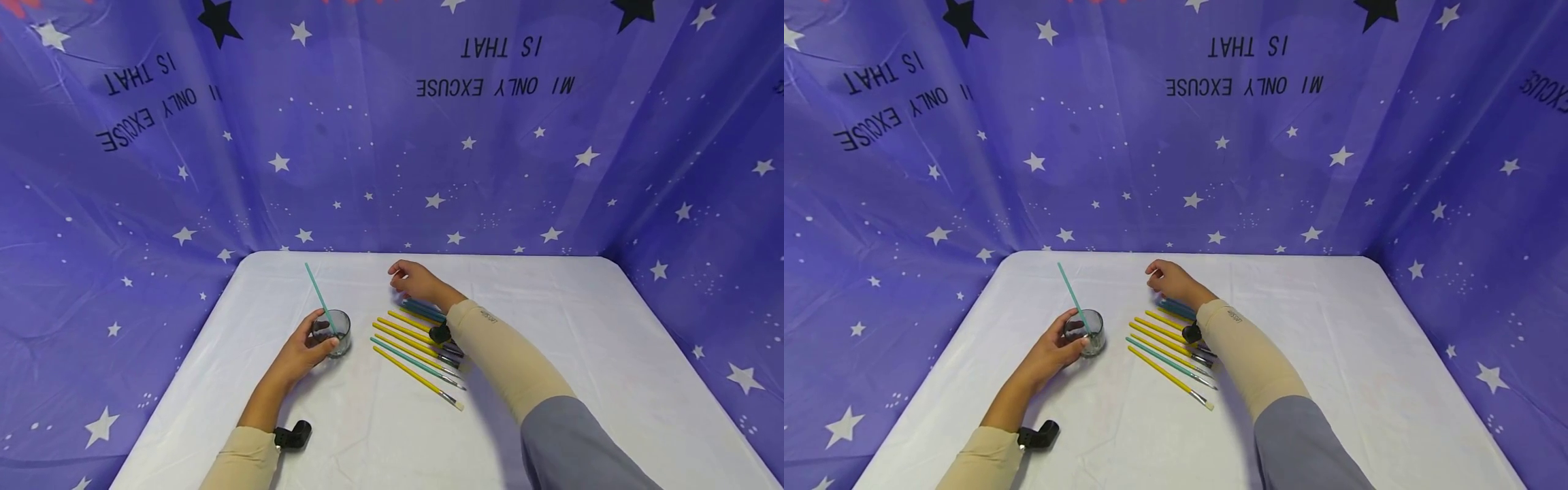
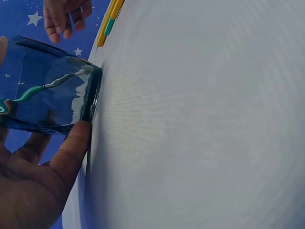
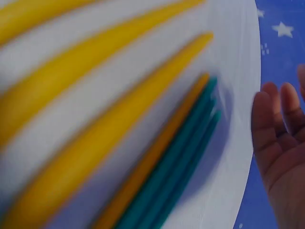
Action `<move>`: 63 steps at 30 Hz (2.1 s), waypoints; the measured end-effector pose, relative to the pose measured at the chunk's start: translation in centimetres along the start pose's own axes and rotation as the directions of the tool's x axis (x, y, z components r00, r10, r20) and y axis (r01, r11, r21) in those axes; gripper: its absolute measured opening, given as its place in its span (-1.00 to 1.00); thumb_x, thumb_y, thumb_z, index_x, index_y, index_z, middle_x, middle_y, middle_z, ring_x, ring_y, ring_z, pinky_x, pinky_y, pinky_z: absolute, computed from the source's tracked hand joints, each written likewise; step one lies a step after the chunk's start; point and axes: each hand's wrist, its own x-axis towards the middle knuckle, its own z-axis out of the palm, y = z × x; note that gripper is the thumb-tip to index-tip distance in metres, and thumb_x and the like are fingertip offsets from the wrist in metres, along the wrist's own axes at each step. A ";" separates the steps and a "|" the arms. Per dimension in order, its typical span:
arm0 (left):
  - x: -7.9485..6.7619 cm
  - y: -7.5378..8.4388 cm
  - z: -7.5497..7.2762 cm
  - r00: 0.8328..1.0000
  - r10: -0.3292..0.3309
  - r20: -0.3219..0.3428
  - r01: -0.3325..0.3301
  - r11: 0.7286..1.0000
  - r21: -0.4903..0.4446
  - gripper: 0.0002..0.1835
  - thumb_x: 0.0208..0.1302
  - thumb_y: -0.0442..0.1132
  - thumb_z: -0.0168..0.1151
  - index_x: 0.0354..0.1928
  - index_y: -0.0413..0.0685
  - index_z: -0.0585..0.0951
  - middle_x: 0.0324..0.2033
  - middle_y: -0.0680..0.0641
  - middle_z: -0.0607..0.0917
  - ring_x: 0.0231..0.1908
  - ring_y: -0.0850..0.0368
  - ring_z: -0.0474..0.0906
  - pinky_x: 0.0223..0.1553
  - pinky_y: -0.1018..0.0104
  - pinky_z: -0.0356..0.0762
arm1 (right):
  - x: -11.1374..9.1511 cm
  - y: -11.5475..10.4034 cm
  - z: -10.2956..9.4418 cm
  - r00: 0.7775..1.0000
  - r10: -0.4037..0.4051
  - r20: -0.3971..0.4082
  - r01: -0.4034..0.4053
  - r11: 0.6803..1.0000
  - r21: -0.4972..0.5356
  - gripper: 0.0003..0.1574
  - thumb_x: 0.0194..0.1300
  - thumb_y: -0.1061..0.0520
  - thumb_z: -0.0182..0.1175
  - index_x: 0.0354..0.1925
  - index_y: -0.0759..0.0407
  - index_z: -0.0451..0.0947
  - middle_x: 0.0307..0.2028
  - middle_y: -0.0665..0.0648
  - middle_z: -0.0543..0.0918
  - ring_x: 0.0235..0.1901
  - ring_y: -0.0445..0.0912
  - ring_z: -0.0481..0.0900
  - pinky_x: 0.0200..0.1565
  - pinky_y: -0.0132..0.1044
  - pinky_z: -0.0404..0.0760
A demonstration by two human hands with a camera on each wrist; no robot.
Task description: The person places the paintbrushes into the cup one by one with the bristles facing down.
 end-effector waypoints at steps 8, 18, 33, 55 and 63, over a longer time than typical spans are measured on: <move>0.0 0.0 0.0 1.000 -0.010 0.004 0.010 1.000 -0.009 -0.14 0.34 -0.19 0.33 0.55 0.03 0.07 0.35 -0.31 0.31 0.28 -0.23 0.35 0.03 0.25 0.52 | -0.6 0.7 -1.8 0.994 0.076 0.085 -0.067 0.992 -0.106 -0.65 0.46 0.29 0.07 0.15 0.40 0.41 -0.32 0.16 0.52 -0.35 0.06 0.50 -0.22 -0.05 0.57; 0.1 -0.2 0.0 1.000 -0.002 0.005 0.003 1.000 -0.008 -0.14 0.33 -0.18 0.34 0.54 0.02 0.08 0.34 -0.32 0.32 0.26 -0.22 0.36 0.02 0.27 0.51 | -0.6 1.3 -2.8 0.983 0.100 0.156 -0.036 0.929 -0.369 -0.73 0.38 0.29 0.16 0.04 0.26 0.51 -0.33 0.09 0.53 -0.47 -0.15 0.42 -0.36 -0.34 0.44; 0.2 0.1 0.0 1.000 -0.002 0.004 0.002 1.000 -0.015 -0.14 0.34 -0.21 0.33 0.55 0.02 0.07 0.36 -0.32 0.30 0.27 -0.23 0.35 0.03 0.25 0.51 | -0.5 0.7 -2.8 0.957 0.165 0.239 -0.018 0.855 -0.519 -0.67 0.36 0.29 0.18 0.08 0.16 0.54 0.01 0.16 0.57 -0.05 0.00 0.47 0.06 -0.14 0.45; 0.0 0.0 0.0 1.000 0.007 0.006 -0.007 1.000 -0.017 -0.14 0.33 -0.20 0.33 0.54 0.01 0.08 0.34 -0.32 0.32 0.24 -0.20 0.37 -0.01 0.32 0.52 | -0.6 0.2 -2.0 0.957 0.196 0.213 -0.045 0.827 -0.560 -0.60 0.33 0.47 0.01 -0.02 0.11 0.57 -0.16 0.09 0.55 -0.18 -0.03 0.41 -0.01 -0.17 0.43; 0.1 0.2 -0.2 1.000 -0.012 0.024 0.014 0.998 -0.063 -0.15 0.35 -0.25 0.30 0.55 0.01 0.05 0.36 -0.33 0.27 0.27 -0.21 0.32 -0.01 0.30 0.53 | -0.4 0.5 -1.6 0.961 0.181 0.210 -0.025 0.811 -0.584 -0.52 0.34 0.52 -0.11 -0.02 0.09 0.54 -0.17 0.08 0.54 -0.22 -0.04 0.39 -0.07 -0.18 0.43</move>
